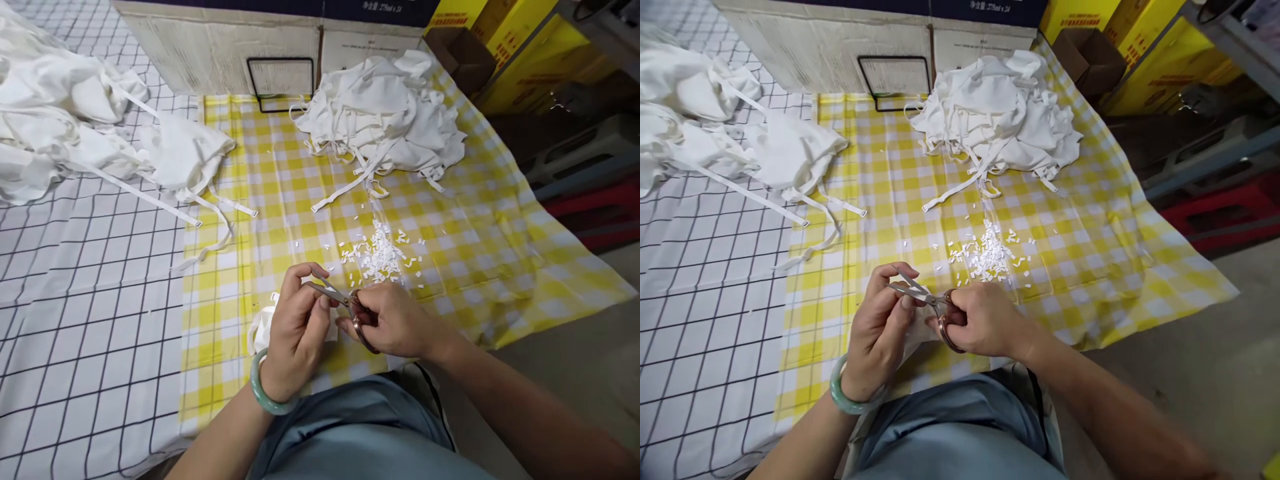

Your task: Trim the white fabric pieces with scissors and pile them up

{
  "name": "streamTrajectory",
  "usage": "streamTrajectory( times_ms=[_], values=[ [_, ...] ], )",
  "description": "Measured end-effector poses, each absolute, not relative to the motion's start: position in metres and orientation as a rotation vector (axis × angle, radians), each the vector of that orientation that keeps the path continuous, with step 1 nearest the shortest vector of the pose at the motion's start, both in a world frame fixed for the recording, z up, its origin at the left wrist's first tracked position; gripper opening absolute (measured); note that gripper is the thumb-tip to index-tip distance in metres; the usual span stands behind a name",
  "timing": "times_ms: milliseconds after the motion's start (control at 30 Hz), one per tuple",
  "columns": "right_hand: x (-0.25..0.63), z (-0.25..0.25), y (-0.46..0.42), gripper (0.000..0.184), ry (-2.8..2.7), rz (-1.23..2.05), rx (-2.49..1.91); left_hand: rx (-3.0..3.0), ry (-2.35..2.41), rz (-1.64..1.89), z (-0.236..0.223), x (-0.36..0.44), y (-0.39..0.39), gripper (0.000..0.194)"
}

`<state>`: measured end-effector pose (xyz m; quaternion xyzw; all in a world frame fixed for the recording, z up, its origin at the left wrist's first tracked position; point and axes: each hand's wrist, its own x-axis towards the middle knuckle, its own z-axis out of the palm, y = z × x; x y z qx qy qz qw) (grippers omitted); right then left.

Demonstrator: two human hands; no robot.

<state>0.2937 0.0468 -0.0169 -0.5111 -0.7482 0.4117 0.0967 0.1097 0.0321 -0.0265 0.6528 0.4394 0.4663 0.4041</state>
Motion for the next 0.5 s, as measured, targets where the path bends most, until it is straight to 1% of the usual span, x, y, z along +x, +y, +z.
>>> streamTrajectory(
  times_ms=[167, 300, 400, 500],
  values=[
    [0.320, -0.029, 0.043, 0.037, -2.026, 1.234, -1.673, 1.685, 1.003, 1.068, -0.030, 0.135, 0.051, 0.021],
    [0.338, -0.038, 0.040, 0.045, -1.594, 1.460, -1.648, 1.630, 0.991, 1.022, -0.029, 0.135, 0.057, 0.023],
    [0.334, -0.037, 0.058, 0.052, -1.313, 1.501, -1.402, 1.454, 1.001, 1.014, -0.001, 0.116, 0.059, 0.026],
    [0.290, -0.035, 0.092, 0.057, -1.229, 1.519, -0.946, 1.229, 0.928, 1.137, 0.050, 0.094, 0.064, 0.028]
  ],
)
